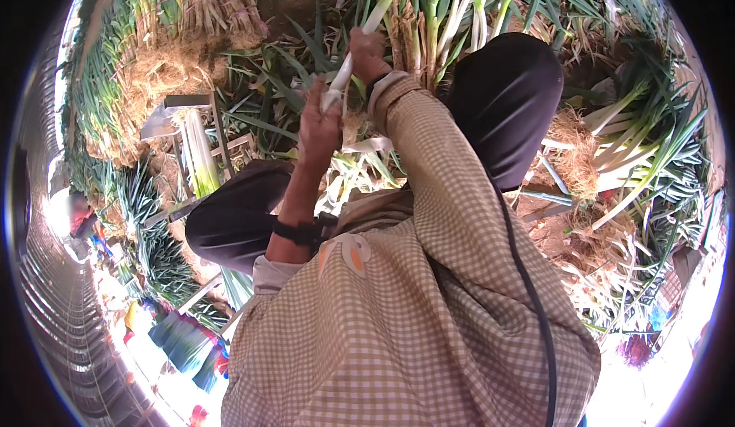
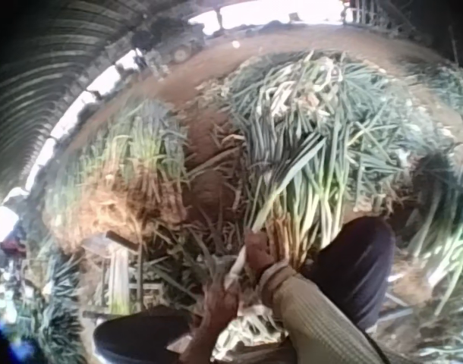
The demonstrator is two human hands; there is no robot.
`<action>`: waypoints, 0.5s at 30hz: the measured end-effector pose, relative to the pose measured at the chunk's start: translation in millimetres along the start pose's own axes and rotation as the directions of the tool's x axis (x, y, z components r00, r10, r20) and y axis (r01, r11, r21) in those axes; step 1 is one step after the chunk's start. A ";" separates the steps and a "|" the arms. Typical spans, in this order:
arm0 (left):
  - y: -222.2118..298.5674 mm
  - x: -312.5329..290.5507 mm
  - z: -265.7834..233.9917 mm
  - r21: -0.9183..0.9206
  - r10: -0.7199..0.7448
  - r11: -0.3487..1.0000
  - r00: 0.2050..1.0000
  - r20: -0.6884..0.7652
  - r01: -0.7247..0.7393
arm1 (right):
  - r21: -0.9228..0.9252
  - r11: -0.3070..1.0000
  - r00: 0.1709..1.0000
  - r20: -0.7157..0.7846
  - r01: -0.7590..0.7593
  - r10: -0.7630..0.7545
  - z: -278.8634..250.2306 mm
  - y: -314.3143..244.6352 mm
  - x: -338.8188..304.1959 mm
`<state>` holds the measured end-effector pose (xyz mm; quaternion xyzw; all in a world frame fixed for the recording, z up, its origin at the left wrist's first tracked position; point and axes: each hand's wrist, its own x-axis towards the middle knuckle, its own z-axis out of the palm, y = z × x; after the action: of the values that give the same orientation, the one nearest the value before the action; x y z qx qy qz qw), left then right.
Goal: Cleaning and peeling scallions to prepare them for sorting.
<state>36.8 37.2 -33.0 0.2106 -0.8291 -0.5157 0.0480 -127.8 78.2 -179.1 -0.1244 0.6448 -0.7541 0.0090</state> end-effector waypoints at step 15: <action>53.2 -73.7 -67.8 -0.063 -0.340 0.938 0.940 0.036 0.342 | 0.087 0.723 0.712 -0.133 -0.685 0.690 86.1 -22.3 -24.9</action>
<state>107.9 30.2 55.1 0.3428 -0.7625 -0.5468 -0.0450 -83.2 2.7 -149.9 0.1837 0.6315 -0.7140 0.2400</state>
